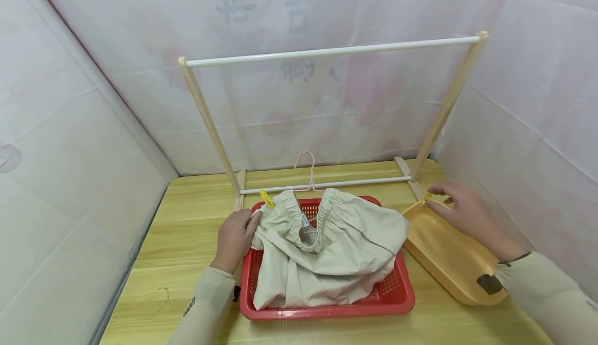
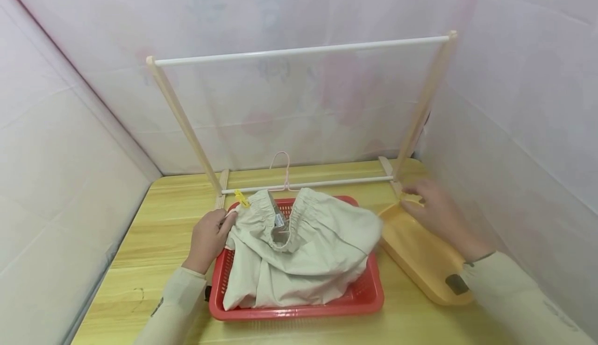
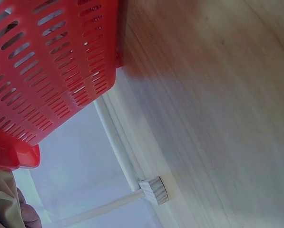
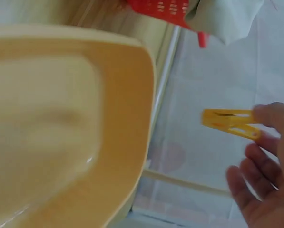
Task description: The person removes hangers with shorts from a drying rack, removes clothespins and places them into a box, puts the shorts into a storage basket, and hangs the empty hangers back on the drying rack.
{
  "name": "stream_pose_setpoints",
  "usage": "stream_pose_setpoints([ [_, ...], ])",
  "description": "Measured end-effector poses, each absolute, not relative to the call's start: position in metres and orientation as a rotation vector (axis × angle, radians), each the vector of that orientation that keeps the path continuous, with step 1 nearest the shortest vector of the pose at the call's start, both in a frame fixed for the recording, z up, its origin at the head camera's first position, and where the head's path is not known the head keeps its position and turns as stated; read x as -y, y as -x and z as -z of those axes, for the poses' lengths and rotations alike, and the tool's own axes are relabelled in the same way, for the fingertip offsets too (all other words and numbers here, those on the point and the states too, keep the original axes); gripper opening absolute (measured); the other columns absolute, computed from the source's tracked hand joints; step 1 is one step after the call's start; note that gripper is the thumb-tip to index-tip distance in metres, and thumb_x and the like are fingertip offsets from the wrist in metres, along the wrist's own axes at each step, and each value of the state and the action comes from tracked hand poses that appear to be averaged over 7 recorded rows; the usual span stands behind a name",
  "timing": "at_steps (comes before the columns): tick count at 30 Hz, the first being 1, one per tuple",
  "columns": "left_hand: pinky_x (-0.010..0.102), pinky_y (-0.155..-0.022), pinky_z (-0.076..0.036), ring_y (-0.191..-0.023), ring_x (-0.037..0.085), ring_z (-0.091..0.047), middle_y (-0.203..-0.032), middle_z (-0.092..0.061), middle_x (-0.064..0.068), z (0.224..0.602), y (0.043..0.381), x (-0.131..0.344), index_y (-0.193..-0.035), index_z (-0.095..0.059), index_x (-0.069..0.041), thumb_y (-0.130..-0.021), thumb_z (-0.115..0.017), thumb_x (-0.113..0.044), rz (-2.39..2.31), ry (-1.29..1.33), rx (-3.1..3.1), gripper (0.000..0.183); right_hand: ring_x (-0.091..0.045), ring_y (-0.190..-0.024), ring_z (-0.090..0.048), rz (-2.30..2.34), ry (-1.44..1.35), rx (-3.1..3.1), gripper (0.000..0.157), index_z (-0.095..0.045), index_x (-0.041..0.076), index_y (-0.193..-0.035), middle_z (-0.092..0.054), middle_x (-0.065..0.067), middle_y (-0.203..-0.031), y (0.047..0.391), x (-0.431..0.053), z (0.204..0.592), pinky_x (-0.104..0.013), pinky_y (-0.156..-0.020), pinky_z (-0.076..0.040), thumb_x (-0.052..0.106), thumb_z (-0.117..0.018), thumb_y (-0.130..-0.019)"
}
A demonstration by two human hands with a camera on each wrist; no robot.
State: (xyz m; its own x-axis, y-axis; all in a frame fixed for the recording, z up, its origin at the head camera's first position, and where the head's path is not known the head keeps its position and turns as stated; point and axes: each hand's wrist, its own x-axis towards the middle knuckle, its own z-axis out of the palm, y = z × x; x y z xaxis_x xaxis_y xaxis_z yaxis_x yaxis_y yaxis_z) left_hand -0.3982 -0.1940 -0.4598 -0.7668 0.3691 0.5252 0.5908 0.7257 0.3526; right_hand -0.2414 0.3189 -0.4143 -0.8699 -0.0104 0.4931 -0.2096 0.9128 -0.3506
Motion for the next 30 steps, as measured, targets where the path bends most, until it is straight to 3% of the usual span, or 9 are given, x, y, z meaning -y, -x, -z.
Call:
stream_pose_setpoints([
  [3,0.039,-0.061,-0.044,-0.067,0.022,-0.056,-0.065,-0.051,-0.002,0.459,0.398,0.194,-0.068,-0.047,-0.019,-0.105,-0.062,-0.035,0.722,0.732,2.515,0.043,-0.039,-0.093,-0.066,-0.538,-0.196,2.698,0.027,-0.072,-0.007,-0.11,-0.071,-0.022,-0.105,0.243,-0.327,0.42,-0.049,-0.072,-0.057,0.004,-0.08,-0.087],
  [8,0.038,-0.061,-0.043,-0.066,0.021,-0.054,-0.065,-0.049,-0.002,0.46,0.4,0.194,-0.069,-0.048,-0.018,-0.105,-0.061,-0.037,0.715,0.715,2.523,0.043,-0.041,-0.101,-0.067,-0.544,-0.142,2.925,0.031,-0.07,-0.007,-0.118,-0.071,-0.023,-0.111,0.25,-0.339,0.433,-0.059,-0.084,-0.054,0.014,-0.074,-0.096],
  [16,0.039,-0.062,-0.044,-0.068,0.022,-0.055,-0.067,-0.054,0.0,0.46,0.398,0.194,-0.069,-0.05,-0.018,-0.105,-0.062,-0.034,0.722,0.72,2.517,0.041,-0.039,-0.099,-0.068,-0.472,-0.131,3.035,0.031,-0.07,-0.006,-0.118,-0.072,-0.017,-0.104,0.254,-0.347,0.448,-0.058,-0.086,-0.053,0.017,-0.071,-0.097],
  [24,0.048,-0.07,-0.054,-0.078,0.025,-0.065,-0.083,-0.067,0.005,0.457,0.395,0.194,-0.1,-0.069,-0.012,-0.104,-0.062,-0.037,0.781,0.666,2.561,0.027,-0.027,-0.087,-0.069,-0.454,-0.237,3.074,0.02,-0.072,-0.004,-0.109,-0.072,-0.008,-0.096,0.261,-0.349,0.459,-0.052,-0.078,-0.056,0.011,-0.071,-0.096],
  [30,0.048,-0.07,-0.053,-0.077,0.025,-0.064,-0.084,-0.067,0.005,0.455,0.393,0.194,-0.1,-0.068,-0.012,-0.105,-0.062,-0.036,0.793,0.657,2.569,0.025,-0.026,-0.088,-0.069,-0.456,-0.264,3.092,0.018,-0.072,-0.003,-0.108,-0.072,-0.008,-0.097,0.264,-0.35,0.468,-0.051,-0.08,-0.056,0.011,-0.071,-0.096],
])
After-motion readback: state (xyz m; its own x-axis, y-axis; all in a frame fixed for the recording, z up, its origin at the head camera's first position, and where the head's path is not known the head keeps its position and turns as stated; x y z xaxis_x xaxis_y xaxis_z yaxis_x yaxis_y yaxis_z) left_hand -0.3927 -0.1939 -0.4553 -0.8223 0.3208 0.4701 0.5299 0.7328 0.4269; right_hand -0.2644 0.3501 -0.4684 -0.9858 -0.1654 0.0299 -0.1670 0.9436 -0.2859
